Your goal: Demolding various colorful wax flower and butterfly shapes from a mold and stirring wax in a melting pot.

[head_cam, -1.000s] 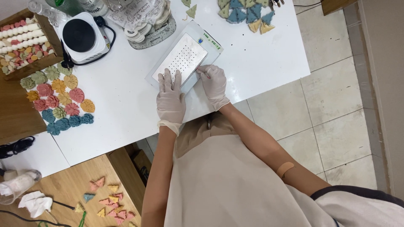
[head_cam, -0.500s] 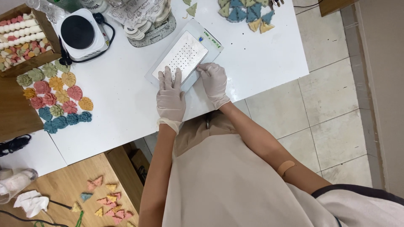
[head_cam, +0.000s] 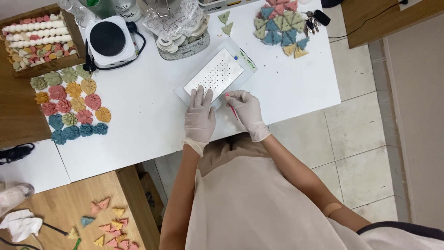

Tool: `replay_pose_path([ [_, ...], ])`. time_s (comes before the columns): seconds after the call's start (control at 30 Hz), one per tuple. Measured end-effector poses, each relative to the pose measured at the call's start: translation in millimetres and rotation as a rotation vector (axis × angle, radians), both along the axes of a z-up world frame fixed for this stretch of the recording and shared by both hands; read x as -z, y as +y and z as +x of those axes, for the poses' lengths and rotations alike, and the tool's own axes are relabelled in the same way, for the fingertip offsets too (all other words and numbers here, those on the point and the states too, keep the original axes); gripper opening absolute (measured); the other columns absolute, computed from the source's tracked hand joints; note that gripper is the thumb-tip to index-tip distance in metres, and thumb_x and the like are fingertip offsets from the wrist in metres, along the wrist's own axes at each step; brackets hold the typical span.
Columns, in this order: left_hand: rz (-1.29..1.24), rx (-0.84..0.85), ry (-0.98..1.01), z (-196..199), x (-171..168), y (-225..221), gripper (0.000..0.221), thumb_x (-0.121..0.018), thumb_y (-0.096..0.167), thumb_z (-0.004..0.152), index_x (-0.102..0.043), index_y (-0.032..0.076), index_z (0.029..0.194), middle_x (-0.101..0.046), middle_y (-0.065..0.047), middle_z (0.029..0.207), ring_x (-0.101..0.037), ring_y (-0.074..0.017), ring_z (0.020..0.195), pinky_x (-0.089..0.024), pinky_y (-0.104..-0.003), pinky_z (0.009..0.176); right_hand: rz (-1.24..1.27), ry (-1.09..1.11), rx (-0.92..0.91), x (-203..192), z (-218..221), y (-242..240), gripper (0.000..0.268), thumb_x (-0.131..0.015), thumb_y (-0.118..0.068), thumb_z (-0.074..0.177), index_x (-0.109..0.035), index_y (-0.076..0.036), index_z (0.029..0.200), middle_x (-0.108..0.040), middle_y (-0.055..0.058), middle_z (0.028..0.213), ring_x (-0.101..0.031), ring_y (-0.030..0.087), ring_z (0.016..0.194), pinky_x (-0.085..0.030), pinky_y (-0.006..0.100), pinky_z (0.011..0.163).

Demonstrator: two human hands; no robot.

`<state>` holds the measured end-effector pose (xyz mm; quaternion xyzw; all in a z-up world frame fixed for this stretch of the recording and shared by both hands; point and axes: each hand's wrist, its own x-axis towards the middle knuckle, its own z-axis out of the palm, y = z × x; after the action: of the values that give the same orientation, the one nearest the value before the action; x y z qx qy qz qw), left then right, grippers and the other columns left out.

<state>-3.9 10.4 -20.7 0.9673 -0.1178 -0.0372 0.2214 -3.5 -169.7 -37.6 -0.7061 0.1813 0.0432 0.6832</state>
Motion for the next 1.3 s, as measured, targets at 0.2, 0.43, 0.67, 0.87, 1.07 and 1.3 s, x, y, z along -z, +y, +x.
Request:
replay_pose_path([
  [0.2, -0.955, -0.216, 0.284, 0, -39, -6, 0.035, -0.057, 0.013, 0.105, -0.063, 0.005, 0.139, -0.069, -0.01, 0.135, -0.064, -0.0218, 0.124, -0.05, -0.032, 0.106, 0.098, 0.121, -0.058, -86, 8, -7, 0.018, -0.075, -0.009, 0.093, -0.073, 0.004, 0.105, -0.074, 0.008, 0.087, -0.068, 0.01, 0.074, -0.055, 0.022, 0.068],
  [0.43, -1.47, -0.205, 0.476, 45, -49, -18, 0.035, -0.063, 0.013, 0.102, -0.067, -0.002, 0.133, -0.072, -0.006, 0.123, -0.065, -0.0077, 0.106, -0.052, -0.023, 0.095, 0.139, 0.026, -0.1, -105, 35, 3, 0.019, -0.075, -0.007, 0.09, -0.073, 0.006, 0.103, -0.076, 0.009, 0.09, -0.067, 0.011, 0.071, -0.055, 0.023, 0.066],
  [0.67, -1.668, -0.266, 0.618, 104, -86, -6, 0.026, -0.07, 0.011, 0.097, -0.074, 0.0, 0.12, -0.076, -0.005, 0.104, -0.069, -0.0094, 0.088, -0.057, -0.025, 0.079, 0.184, -0.026, -0.02, -144, 86, 27, 0.019, -0.077, -0.006, 0.088, -0.074, 0.007, 0.101, -0.076, 0.01, 0.09, -0.067, 0.01, 0.072, -0.054, 0.024, 0.065],
  [0.87, -1.633, -0.29, 0.487, 180, -98, 5, 0.024, -0.07, 0.012, 0.097, -0.076, 0.002, 0.118, -0.075, -0.003, 0.1, -0.066, -0.0072, 0.083, -0.056, -0.023, 0.074, 0.159, -0.081, -0.088, -168, 153, 43, 0.022, -0.074, -0.012, 0.091, -0.073, 0.002, 0.108, -0.076, 0.005, 0.092, -0.064, 0.007, 0.074, -0.05, 0.022, 0.067],
  [1.07, -1.503, -0.176, 0.118, 237, -125, 13, 0.021, -0.071, 0.012, 0.096, -0.077, -0.001, 0.112, -0.076, -0.003, 0.095, -0.066, -0.0065, 0.083, -0.054, -0.022, 0.074, 0.021, -0.193, -0.135, -158, 212, 54, 0.022, -0.069, -0.018, 0.096, -0.073, -0.002, 0.11, -0.074, 0.0, 0.091, -0.064, 0.003, 0.08, -0.049, 0.021, 0.071],
  [1.3, -1.007, -0.223, -0.212, 282, -145, 36, 0.02, -0.076, 0.02, 0.094, -0.077, 0.001, 0.1, -0.075, -0.006, 0.092, -0.069, -0.0113, 0.081, -0.054, -0.026, 0.075, 0.099, -0.153, -0.126, -143, 281, 67, 0.016, -0.071, -0.012, 0.097, -0.074, 0.001, 0.105, -0.072, 0.002, 0.089, -0.06, 0.007, 0.077, -0.047, 0.023, 0.068],
])
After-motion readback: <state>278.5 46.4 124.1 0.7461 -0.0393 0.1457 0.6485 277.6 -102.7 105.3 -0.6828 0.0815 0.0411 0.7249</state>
